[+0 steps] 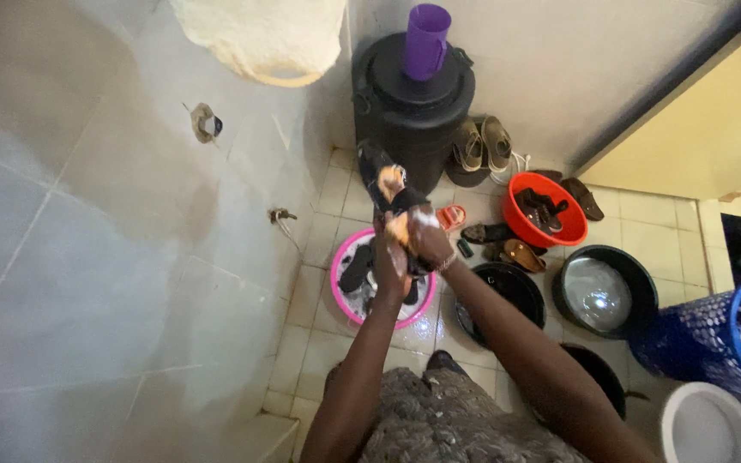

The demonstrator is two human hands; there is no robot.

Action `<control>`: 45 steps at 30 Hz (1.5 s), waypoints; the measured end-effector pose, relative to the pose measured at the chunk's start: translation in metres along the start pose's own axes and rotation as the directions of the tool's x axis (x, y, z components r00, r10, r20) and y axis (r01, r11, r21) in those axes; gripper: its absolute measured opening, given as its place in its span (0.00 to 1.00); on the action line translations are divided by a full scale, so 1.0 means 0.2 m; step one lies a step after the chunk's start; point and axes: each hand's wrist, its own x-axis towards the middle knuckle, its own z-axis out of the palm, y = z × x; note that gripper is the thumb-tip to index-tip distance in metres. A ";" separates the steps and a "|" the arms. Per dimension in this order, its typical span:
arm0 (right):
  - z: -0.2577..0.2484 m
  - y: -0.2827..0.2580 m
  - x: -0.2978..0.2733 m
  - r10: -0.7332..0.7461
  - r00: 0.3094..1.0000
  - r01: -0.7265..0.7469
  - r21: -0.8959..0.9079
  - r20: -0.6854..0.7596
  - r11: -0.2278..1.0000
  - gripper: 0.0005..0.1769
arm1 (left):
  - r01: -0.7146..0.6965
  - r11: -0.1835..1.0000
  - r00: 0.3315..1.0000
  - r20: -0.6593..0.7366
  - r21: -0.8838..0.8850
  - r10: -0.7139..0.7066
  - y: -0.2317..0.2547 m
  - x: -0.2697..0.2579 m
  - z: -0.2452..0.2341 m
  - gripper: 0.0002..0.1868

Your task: Washing various sandals and shoes in a basin of soapy water using a sponge.

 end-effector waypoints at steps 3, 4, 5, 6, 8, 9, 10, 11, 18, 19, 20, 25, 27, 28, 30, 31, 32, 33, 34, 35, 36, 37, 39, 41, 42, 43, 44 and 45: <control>0.01 -0.14 -0.24 -0.616 0.621 0.658 -0.104 -0.485 0.746 0.32 | -0.637 0.720 0.769 0.162 0.275 0.619 0.04 0.05 -0.15 0.29; 0.02 -0.16 -0.28 -0.616 0.627 0.658 -0.098 -0.478 0.747 0.32 | -0.630 0.725 0.774 0.156 0.279 0.613 0.01 0.09 -0.17 0.29; 0.02 -0.19 -0.32 -0.666 0.553 0.701 -0.153 -0.500 0.697 0.35 | -0.696 0.624 0.708 0.189 0.356 0.681 -0.02 0.14 -0.20 0.28; 0.01 -0.22 -0.33 -0.712 0.466 0.739 -0.212 -0.525 0.640 0.38 | -0.754 0.503 0.627 0.237 0.423 0.742 -0.03 0.22 -0.22 0.31; -0.03 -0.28 -0.35 -0.655 0.538 0.705 -0.143 -0.531 0.695 0.35 | -0.475 0.880 0.876 0.091 -0.011 0.474 -0.29 0.39 -0.25 0.32; -0.06 -0.30 -0.35 -0.592 0.607 0.662 -0.075 -0.529 0.746 0.32 | -0.020 0.883 0.986 0.139 -0.470 0.096 -0.42 0.47 -0.26 0.34; -0.09 -0.32 -0.36 -0.593 0.605 0.663 -0.076 -0.532 0.745 0.32 | -0.021 0.883 0.985 0.141 -0.469 0.099 -0.35 0.44 -0.23 0.34; -0.12 -0.34 -0.36 -0.492 0.703 0.585 0.024 -0.514 0.811 0.28 | -0.078 0.841 0.959 0.190 -0.535 0.210 -0.29 0.40 -0.21 0.33; -0.28 -0.41 -0.41 -0.026 0.923 0.280 0.625 -0.383 0.729 0.16 | -0.757 0.563 0.639 0.196 0.332 0.744 0.39 0.10 -0.02 0.18; -0.23 -0.32 -0.37 -0.029 0.923 0.282 0.624 -0.384 0.729 0.16 | -0.758 0.561 0.637 0.195 0.332 0.746 0.45 0.13 0.00 0.18; -0.19 -0.23 -0.33 -0.285 0.725 0.361 -0.007 -0.627 0.933 0.20 | -0.657 0.701 0.753 0.199 0.278 0.627 0.51 0.16 0.02 0.23; -0.24 -0.13 -0.32 -0.478 0.607 0.423 -0.251 -0.635 0.871 0.19 | -0.600 0.612 0.798 0.439 0.516 0.413 0.56 0.38 0.01 0.32; -0.23 -0.11 -0.32 -0.519 0.626 0.375 -0.358 -0.582 0.855 0.17 | -0.617 0.551 0.785 0.490 0.562 0.380 0.59 0.43 0.02 0.32; -0.20 -0.10 -0.31 -0.517 0.625 0.372 -0.359 -0.585 0.856 0.17 | -0.620 0.550 0.783 0.492 0.560 0.381 0.64 0.41 0.04 0.32; -0.15 -0.07 -0.30 -0.385 0.803 0.288 -0.269 -0.455 0.919 0.06 | -0.393 0.458 0.909 0.413 0.797 0.061 0.74 0.38 0.08 0.24; -0.22 -0.14 -0.36 -0.382 0.803 0.285 -0.268 -0.458 0.920 0.06 | -0.396 0.457 0.907 0.417 0.796 0.060 0.74 0.37 0.10 0.24; -0.31 -0.22 -0.41 -0.505 0.666 0.468 -0.220 -0.548 0.856 0.07 | -0.338 0.469 0.926 0.377 0.816 0.013 0.74 0.37 0.11 0.22; -0.38 -0.30 -0.47 -0.588 0.500 0.635 -0.193 -0.636 0.748 0.10 | -0.279 0.478 0.941 0.336 0.833 -0.036 0.75 0.36 0.12 0.21; -0.25 -0.16 -0.38 -0.585 0.497 0.632 -0.195 -0.641 0.750 0.10 | -0.286 0.476 0.939 0.343 0.832 -0.034 0.72 0.37 0.11 0.21; -0.12 -0.02 -0.30 -0.420 0.743 0.579 0.185 -0.521 0.794 0.10 | -0.385 0.472 0.922 0.357 0.793 0.153 0.69 0.38 0.10 0.20; 0.01 0.13 -0.22 -0.280 0.915 0.396 0.522 -0.290 0.755 0.10 | -0.482 0.451 0.872 0.358 0.751 0.335 0.66 0.38 0.10 0.18; -0.06 0.07 -0.27 -0.277 0.915 0.396 0.519 -0.294 0.757 0.10 | -0.487 0.452 0.869 0.363 0.748 0.336 0.68 0.36 0.11 0.18; -0.21 -0.07 -0.37 -0.698 0.506 0.500 -0.487 -0.507 0.716 0.20 | -0.388 0.590 0.921 0.279 0.708 0.271 0.71 0.36 0.12 0.21; -0.22 -0.07 -0.37 -0.637 0.683 0.465 -0.461 -0.356 0.756 0.14 | -0.314 0.621 0.948 0.271 0.718 0.167 0.78 0.29 0.15 0.23; -0.23 -0.06 -0.36 -0.537 0.823 0.419 -0.442 -0.185 0.793 0.09 | -0.237 0.642 0.963 0.262 0.729 0.057 0.80 0.27 0.16 0.24; -0.23 -0.02 -0.31 -0.540 0.822 0.420 -0.446 -0.183 0.790 0.09 | -0.236 0.645 0.964 0.260 0.727 0.060 0.77 0.28 0.17 0.24; -0.22 0.02 -0.26 -0.477 0.864 0.387 -0.394 -0.160 0.833 0.14 | -0.353 0.608 0.930 0.338 0.711 0.144 0.74 0.29 0.17 0.26; -0.22 0.06 -0.20 -0.413 0.901 0.349 -0.343 -0.132 0.872 0.19 | -0.464 0.559 0.882 0.414 0.687 0.223 0.71 0.29 0.17 0.27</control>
